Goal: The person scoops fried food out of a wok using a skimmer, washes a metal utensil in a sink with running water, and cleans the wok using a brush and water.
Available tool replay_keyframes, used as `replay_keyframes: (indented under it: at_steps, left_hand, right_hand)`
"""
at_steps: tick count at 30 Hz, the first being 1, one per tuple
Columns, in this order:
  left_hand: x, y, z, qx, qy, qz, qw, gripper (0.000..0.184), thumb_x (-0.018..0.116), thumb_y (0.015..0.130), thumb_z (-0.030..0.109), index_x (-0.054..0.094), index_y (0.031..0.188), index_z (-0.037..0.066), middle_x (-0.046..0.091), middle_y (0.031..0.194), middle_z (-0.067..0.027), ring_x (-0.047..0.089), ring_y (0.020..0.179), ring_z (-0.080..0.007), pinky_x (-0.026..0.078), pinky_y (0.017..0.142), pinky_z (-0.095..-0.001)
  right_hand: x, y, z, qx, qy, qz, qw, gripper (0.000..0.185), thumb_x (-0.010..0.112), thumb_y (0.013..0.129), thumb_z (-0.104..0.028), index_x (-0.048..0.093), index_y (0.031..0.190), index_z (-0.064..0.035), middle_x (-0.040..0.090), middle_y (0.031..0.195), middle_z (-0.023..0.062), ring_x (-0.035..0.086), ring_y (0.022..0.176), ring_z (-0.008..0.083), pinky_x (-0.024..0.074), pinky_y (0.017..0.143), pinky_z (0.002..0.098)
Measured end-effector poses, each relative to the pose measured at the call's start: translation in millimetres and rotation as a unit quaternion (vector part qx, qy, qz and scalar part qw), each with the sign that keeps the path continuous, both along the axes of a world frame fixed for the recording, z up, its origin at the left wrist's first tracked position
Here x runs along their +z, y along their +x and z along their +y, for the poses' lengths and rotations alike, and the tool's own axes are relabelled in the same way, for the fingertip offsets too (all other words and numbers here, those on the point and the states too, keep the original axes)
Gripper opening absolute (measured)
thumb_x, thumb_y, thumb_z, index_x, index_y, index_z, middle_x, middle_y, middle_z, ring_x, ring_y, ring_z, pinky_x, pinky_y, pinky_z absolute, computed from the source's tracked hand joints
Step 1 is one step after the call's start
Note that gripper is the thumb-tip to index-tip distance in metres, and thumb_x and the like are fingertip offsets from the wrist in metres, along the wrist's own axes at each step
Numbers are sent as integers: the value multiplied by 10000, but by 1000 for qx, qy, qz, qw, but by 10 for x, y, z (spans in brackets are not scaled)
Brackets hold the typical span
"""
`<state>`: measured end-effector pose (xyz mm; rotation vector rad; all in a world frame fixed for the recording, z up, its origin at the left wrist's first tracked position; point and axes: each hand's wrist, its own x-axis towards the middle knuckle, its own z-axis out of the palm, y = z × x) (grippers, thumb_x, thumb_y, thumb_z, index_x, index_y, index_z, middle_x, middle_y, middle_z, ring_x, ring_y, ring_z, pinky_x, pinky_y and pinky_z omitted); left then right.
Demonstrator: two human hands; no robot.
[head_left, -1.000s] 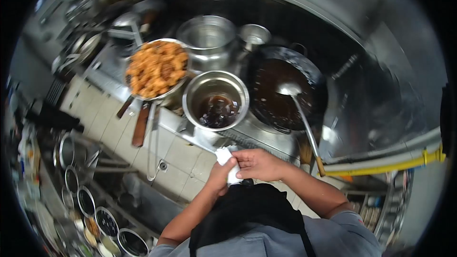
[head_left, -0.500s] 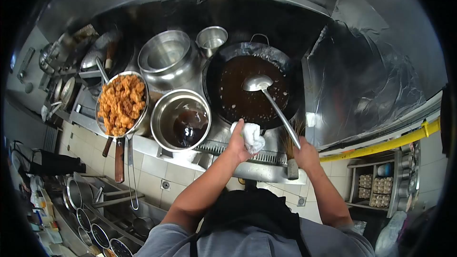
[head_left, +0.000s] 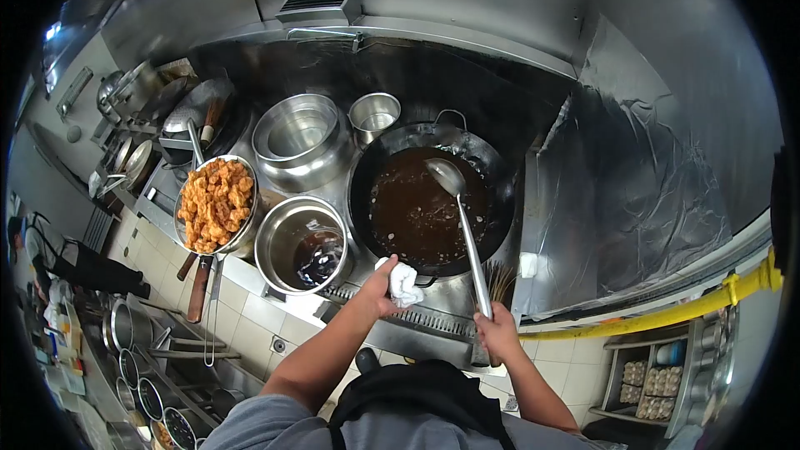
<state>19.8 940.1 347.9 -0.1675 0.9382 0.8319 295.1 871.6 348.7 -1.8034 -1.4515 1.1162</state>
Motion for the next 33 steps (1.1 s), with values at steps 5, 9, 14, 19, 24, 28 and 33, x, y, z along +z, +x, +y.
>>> replay_keyframes:
  at_steps: [5, 9, 14, 19, 24, 28, 33]
  left_hand:
    - [-402, 4, -54, -24, 7, -14, 1000, 377, 602, 847, 525, 616, 955, 165, 637, 937, -76, 596, 903, -304, 456, 834, -538]
    - [143, -51, 84, -162, -36, 13, 986, 352, 586, 860, 435, 615, 932, 92, 646, 896, -145, 629, 861, -376, 467, 818, -636]
    - [-415, 40, 173, -105, 27, -23, 994, 182, 519, 864, 234, 608, 921, 86, 652, 866, -132, 645, 814, -357, 517, 742, -573]
    - [-79, -41, 18, -84, 57, -23, 995, 236, 527, 877, 300, 599, 980, 100, 657, 871, -111, 645, 790, -336, 512, 714, -535]
    - [-357, -1, 106, -115, 70, -48, 990, 239, 531, 868, 329, 632, 923, 119, 672, 850, -74, 636, 786, -269, 496, 771, -472]
    - [-652, 72, 225, -166, 109, -1, 980, 226, 479, 888, 291, 631, 907, 125, 672, 796, -56, 657, 704, -254, 524, 673, -443]
    - [-432, 131, 114, -59, 118, -6, 991, 174, 491, 896, 173, 592, 934, 37, 659, 790, -102, 661, 637, -251, 574, 546, -430]
  right_hand:
    - [198, -42, -87, 15, -18, 112, 993, 190, 603, 879, -126, 497, 1003, -27, 493, 622, 21, 447, 435, 104, 366, 383, 278]
    - [-216, 104, 33, 49, 205, -61, 976, 242, 597, 863, -83, 488, 1074, -34, 505, 617, 29, 451, 415, 113, 386, 359, 285]
    - [827, -65, 716, -51, -41, 54, 996, 198, 641, 821, -142, 530, 953, -48, 595, 618, 92, 549, 423, 166, 445, 396, 311]
    - [1473, -61, 1961, 98, 179, -374, 905, 312, 613, 794, -191, 563, 980, 55, 600, 988, 310, 564, 992, 460, 457, 859, 485]
    - [2195, -599, 2172, 144, 28, -385, 911, 265, 558, 786, -120, 575, 945, 91, 627, 755, 280, 646, 569, 361, 537, 605, 428]
    - [2268, -822, 2229, 139, 29, -439, 887, 266, 573, 831, -106, 567, 1034, 65, 597, 632, 183, 599, 461, 286, 474, 430, 388]
    - [2285, -915, 2495, 322, -3, -658, 681, 141, 671, 690, -123, 701, 790, -27, 665, 702, 144, 664, 642, 280, 516, 617, 370]
